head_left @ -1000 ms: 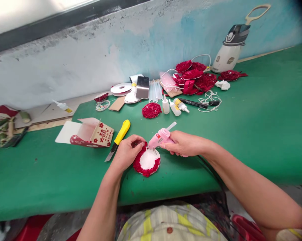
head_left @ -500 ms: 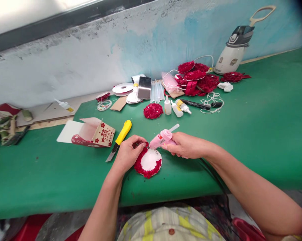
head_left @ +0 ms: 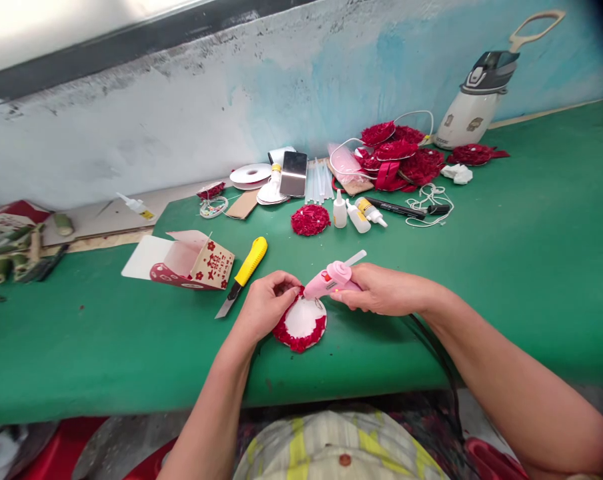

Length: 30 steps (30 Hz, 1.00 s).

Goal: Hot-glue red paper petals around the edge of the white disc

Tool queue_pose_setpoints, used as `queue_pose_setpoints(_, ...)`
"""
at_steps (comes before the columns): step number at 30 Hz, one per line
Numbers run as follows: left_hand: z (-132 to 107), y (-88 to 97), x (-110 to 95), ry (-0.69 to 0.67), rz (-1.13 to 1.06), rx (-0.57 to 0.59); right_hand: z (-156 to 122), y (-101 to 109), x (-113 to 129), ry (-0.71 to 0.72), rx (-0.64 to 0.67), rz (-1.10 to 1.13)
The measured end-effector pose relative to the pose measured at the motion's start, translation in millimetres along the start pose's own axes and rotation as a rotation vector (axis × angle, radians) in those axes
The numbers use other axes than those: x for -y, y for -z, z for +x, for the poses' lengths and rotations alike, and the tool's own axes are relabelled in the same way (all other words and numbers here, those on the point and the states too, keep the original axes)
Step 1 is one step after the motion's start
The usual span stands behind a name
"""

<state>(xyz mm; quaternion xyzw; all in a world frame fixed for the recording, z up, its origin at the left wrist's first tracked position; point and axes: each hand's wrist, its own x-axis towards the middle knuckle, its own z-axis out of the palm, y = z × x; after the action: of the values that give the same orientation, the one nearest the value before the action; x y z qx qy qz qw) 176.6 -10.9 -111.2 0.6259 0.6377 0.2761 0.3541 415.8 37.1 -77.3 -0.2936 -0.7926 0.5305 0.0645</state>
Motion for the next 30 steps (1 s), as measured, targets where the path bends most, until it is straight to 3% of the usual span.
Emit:
queue_pose_setpoints(12,-3.7,5.8,-7.5,-0.097,0.29,0.017,-4.5,4.3,0.1,-0.028,0.011,0.074)
queue_pose_setpoints(17,-3.4,6.4,-10.2,-0.134,0.332,0.026,-5.3,3.8,1.3,-0.072,-0.037,0.086)
queue_pose_setpoints(30,-3.7,7.7,-11.3,-0.14,0.354,0.062,2.7,-6.6,-1.3,-0.027,-0.062,-0.015)
